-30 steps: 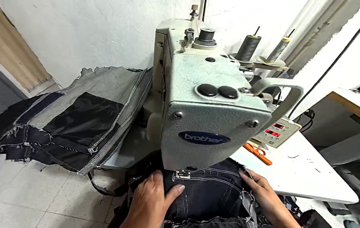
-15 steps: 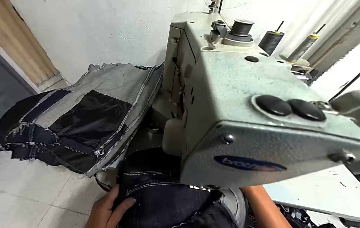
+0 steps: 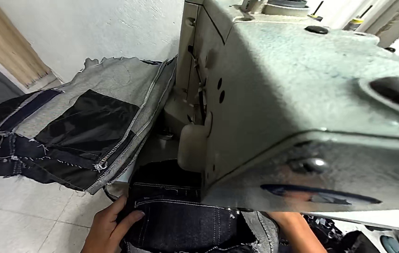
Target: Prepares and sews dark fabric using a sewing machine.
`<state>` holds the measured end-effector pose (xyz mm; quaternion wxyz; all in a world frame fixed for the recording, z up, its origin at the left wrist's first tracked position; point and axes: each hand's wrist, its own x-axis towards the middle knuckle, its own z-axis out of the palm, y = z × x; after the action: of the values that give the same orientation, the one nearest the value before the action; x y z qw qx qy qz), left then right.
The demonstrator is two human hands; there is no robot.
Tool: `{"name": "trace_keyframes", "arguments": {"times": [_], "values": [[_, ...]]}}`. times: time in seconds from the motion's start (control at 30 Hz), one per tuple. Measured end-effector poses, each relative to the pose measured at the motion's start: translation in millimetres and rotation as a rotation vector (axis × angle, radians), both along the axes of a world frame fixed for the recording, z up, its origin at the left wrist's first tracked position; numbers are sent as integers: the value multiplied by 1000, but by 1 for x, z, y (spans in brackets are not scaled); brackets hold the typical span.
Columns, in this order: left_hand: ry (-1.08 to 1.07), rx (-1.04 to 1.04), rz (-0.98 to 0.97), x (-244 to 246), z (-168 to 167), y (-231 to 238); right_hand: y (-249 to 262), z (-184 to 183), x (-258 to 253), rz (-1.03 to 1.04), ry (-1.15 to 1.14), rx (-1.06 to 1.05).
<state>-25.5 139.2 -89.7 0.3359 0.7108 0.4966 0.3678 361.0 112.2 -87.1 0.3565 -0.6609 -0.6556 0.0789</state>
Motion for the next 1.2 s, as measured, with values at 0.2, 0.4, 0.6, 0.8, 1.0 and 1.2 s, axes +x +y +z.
{"name": "trace_keyframes", "arguments": {"times": [0.2,0.4,0.6,0.8,1.0,1.2], "values": [[85,26,-17,-3,5,-2,-6,21,-3,43,-68,159],[289,118,51,-6,33,-14,-11,26,4,45,-251,231],[210,223,-127,14,51,-41,-65,45,1,-66,-42,53],[308,275,-208,71,49,-61,-116,19,-21,48,425,-393],[308,-120,-188,99,58,-47,-88,0,-82,188,686,-209],[401,-230,21,123,65,-48,-84,7,-107,138,594,-363]]}}
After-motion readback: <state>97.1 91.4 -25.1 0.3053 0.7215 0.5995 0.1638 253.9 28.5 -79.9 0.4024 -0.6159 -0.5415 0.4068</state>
